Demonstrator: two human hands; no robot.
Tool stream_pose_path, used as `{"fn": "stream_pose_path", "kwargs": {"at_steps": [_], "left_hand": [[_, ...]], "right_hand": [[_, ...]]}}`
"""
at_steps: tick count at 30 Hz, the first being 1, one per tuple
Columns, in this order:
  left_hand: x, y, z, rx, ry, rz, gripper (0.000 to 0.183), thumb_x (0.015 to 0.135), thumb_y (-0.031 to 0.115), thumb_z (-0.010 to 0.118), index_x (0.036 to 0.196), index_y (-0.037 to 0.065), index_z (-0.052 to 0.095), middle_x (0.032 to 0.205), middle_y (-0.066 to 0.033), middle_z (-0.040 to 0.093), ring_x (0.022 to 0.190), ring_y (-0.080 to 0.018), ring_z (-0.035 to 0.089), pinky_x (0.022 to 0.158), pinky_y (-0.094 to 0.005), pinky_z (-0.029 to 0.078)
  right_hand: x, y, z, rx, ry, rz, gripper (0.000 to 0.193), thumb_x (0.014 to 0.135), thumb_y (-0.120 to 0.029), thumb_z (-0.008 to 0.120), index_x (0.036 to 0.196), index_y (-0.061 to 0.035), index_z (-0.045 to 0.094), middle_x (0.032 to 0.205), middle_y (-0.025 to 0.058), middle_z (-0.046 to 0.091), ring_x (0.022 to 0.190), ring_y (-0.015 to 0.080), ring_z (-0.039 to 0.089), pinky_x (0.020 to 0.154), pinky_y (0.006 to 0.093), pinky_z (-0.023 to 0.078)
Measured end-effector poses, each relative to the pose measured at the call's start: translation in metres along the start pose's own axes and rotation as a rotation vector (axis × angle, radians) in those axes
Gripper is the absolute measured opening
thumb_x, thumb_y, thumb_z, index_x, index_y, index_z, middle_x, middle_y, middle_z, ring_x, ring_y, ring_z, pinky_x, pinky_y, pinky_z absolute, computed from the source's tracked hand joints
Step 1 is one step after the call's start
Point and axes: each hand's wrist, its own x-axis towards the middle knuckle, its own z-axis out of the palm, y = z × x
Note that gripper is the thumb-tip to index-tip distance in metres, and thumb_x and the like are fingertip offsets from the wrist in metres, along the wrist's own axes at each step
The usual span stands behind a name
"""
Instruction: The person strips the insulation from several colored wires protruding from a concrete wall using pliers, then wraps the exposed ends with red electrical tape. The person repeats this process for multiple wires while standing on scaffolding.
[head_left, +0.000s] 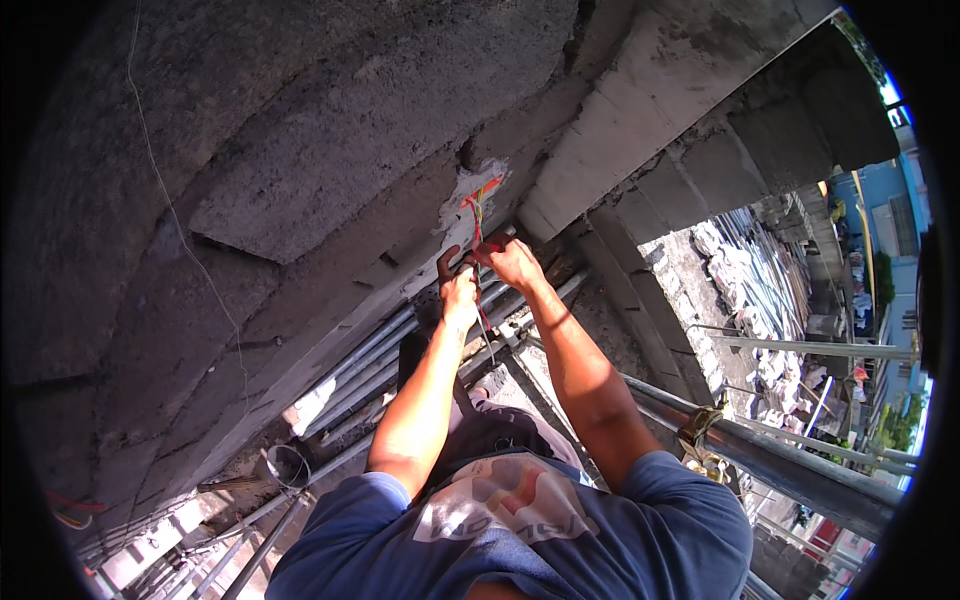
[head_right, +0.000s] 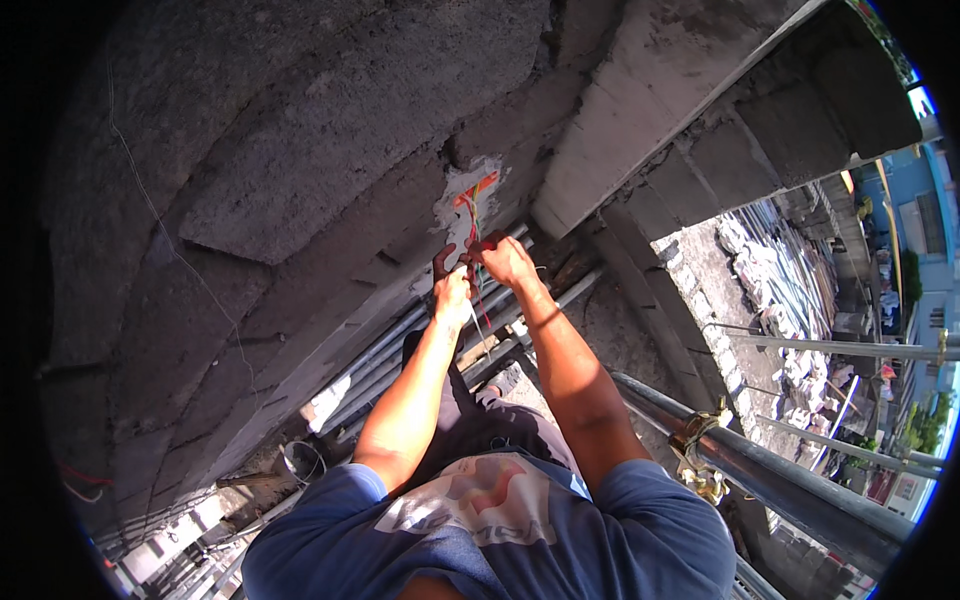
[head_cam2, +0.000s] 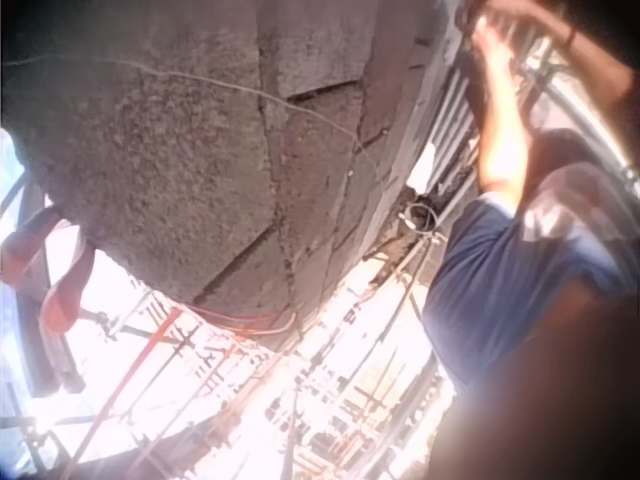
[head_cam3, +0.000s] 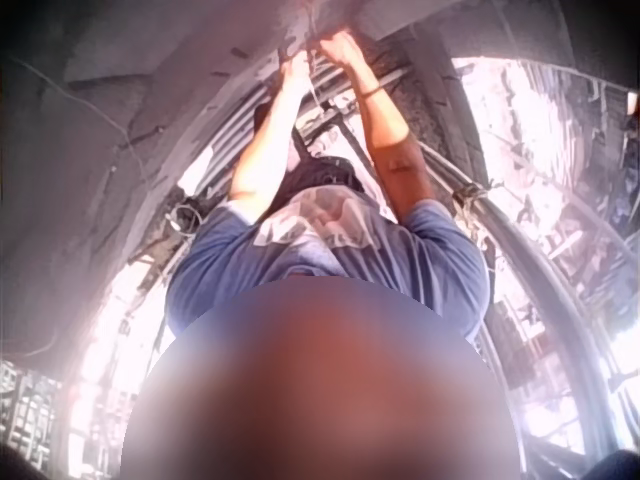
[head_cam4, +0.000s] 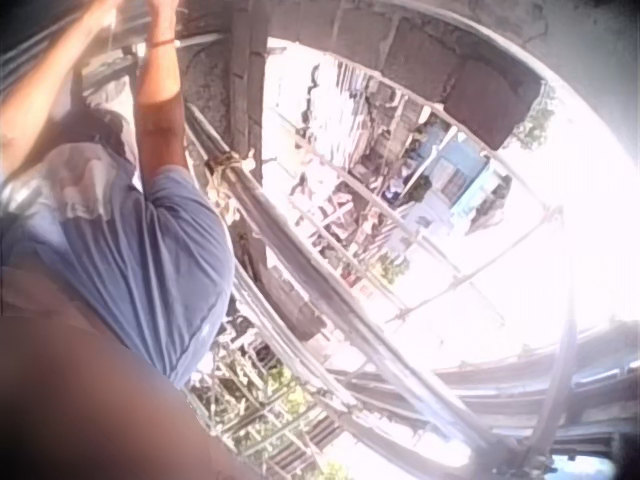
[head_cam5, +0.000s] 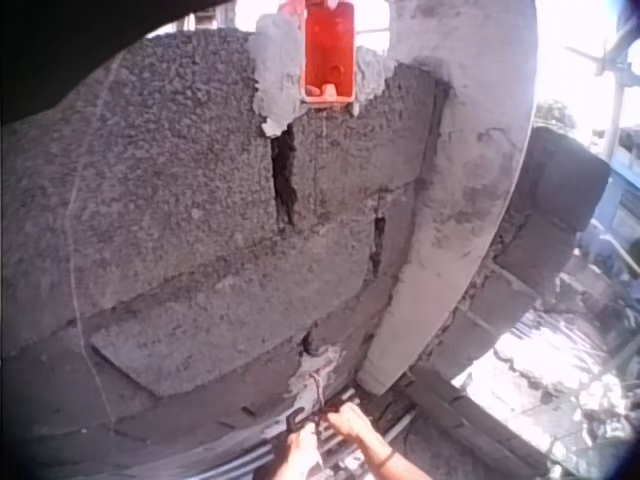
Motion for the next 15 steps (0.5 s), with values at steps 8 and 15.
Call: {"fn": "stream_pose_path", "kwargs": {"at_steps": [8,15], "left_hand": [[0.003,0.007,-0.004,0.001,-0.077,-0.056,0.027,0.093,0.001,0.058,0.117,0.015,0.059,0.079,0.0042,0.055,0.05,-0.0019,0.039,0.04,-0.0189,0.03],[-0.003,-0.006,-0.001,-0.542,-0.12,-0.38,0.02,0.101,0.012,0.052,0.083,0.01,0.046,0.064,0.0063,0.035,0.048,-0.004,0.032,0.046,-0.0205,0.031]], "right_hand": [[-0.008,0.02,0.019,0.154,0.195,0.008,0.04,0.085,-0.035,0.06,0.094,0.0032,0.068,0.095,0.0269,0.069,0.097,0.0412,0.068,0.086,0.0455,0.053],[0.017,0.053,0.02,0.672,-0.319,-0.237,0.026,0.093,-0.015,0.055,0.11,0.0011,0.066,0.105,0.0052,0.07,0.103,0.0174,0.061,0.095,0.034,0.047]]}}
